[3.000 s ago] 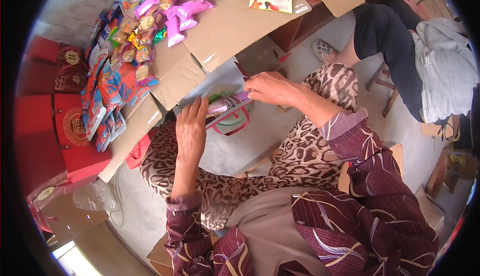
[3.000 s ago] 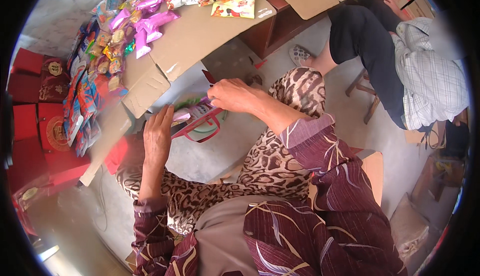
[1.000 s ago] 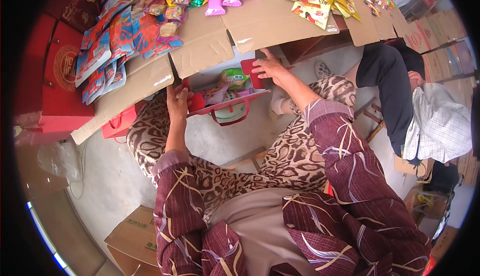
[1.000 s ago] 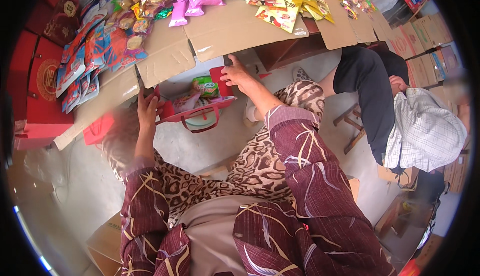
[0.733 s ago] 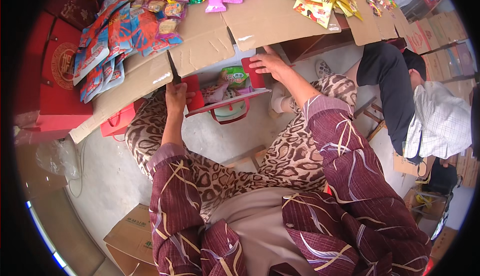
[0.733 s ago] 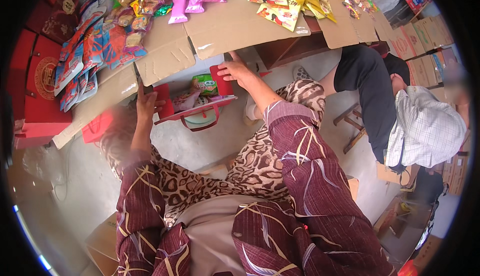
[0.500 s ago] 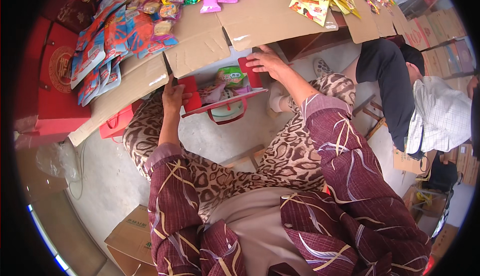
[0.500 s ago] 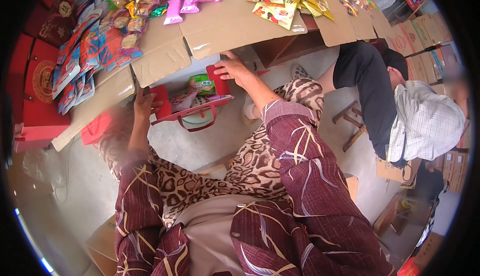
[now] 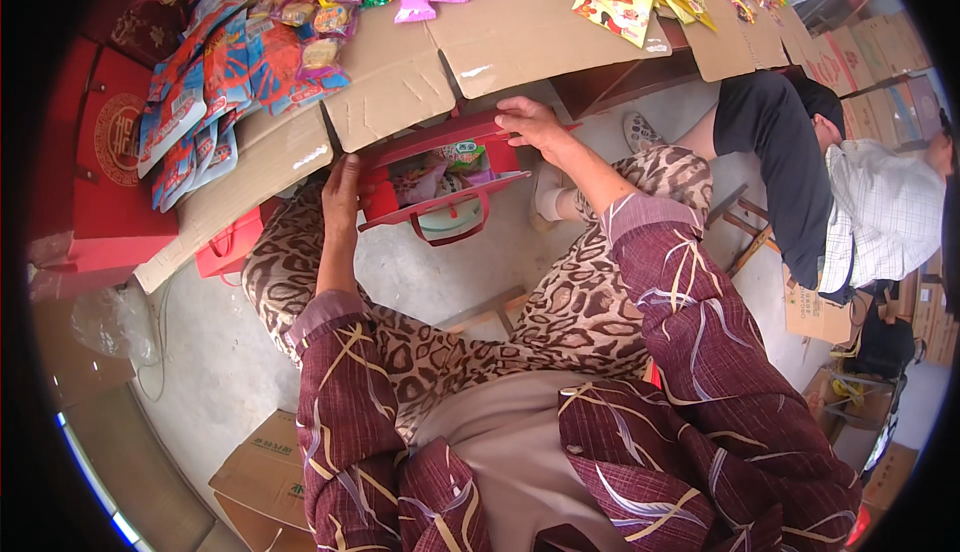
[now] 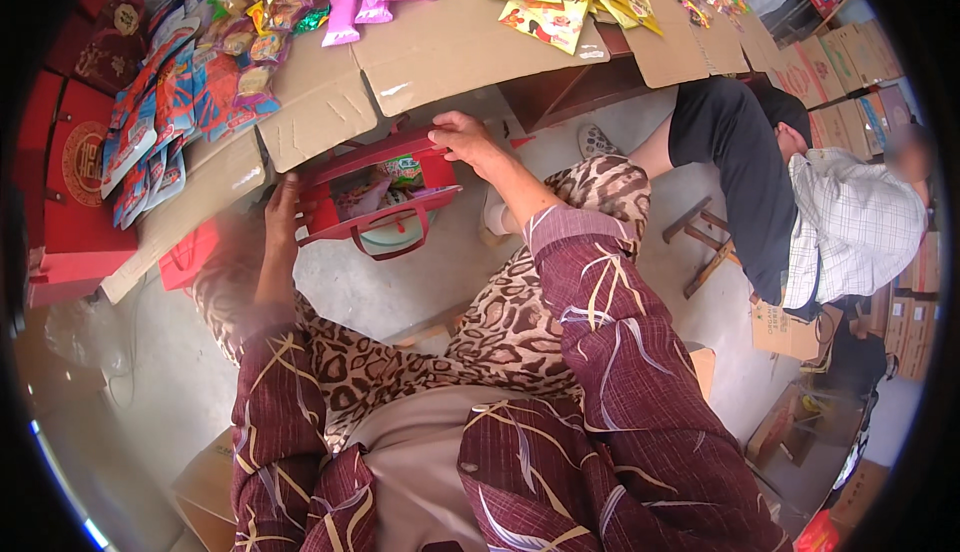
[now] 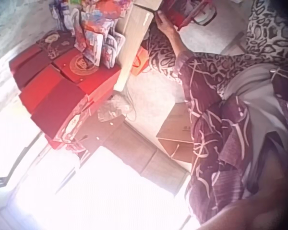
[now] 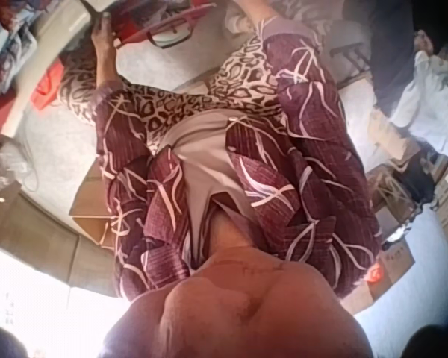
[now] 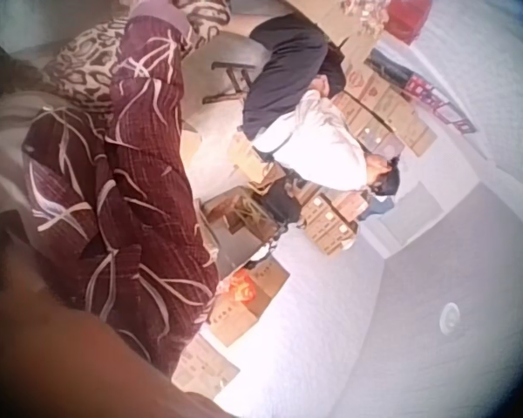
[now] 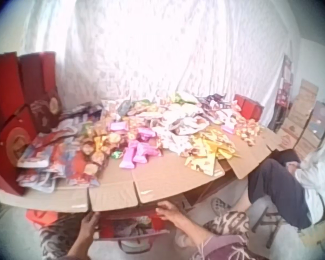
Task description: Packing various snacks and treats into small red gift boxes for retail or distribution.
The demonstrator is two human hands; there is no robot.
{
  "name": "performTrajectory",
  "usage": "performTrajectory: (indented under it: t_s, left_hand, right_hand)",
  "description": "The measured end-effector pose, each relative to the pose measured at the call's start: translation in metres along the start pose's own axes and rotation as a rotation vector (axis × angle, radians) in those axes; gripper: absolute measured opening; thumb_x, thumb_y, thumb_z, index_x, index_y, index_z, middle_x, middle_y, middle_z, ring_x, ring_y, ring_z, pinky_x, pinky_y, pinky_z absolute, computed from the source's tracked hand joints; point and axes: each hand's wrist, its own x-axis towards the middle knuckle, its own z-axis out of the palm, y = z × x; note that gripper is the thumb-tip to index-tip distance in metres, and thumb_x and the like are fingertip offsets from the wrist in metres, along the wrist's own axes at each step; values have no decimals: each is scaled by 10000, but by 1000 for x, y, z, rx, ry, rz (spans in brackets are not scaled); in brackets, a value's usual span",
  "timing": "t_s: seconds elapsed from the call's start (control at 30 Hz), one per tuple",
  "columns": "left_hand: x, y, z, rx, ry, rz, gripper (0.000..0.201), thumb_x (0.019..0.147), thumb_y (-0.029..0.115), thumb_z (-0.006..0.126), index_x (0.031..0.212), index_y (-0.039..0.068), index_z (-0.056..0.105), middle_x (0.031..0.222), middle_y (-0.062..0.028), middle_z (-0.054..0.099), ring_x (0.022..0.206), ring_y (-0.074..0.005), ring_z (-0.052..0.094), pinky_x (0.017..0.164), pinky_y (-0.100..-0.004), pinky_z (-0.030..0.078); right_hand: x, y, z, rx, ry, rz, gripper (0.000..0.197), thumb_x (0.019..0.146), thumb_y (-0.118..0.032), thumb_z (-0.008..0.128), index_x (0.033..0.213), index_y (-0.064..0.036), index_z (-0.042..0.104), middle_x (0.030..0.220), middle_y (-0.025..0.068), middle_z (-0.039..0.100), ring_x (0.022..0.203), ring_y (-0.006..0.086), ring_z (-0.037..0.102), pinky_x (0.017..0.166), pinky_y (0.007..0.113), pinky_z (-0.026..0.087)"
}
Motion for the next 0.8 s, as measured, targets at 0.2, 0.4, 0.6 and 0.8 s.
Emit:
performTrajectory:
  t_s: [0.2,0.4,0.6,0.8]
  left_hand:
    - [4,-23,-5,324,10,345,634,844,371,735,1347,42,534,1047,-104,621,798,-207,639,704,-340,514]
    - [-3,-18,-2,896,221,705,535,789,239,754,1282,99,600,970,-159,594,851,-302,607,777,-393,502]
    - [-8,-16,2,803,135,635,485,795,206,737,1242,75,604,1018,-166,595,902,-322,611,790,-404,501]
    - [-10,-13,5,851,164,633,412,806,161,717,1192,66,610,1049,-180,599,923,-347,617,795,-429,509]
  right_hand:
    - [-5,5,5,-98,-48,-115,541,841,-160,714,1327,-50,503,1179,103,639,987,207,632,839,366,510]
    - [2,23,7,-502,115,-366,402,815,-118,716,1191,-55,590,1010,146,695,905,261,674,812,376,524]
    - [-13,11,20,-792,268,-428,303,811,-106,705,1076,-63,565,1021,160,666,951,369,636,795,443,520]
    - [-22,9,22,-1004,285,-495,298,825,-93,681,1064,-79,504,1036,133,649,932,359,634,764,473,508]
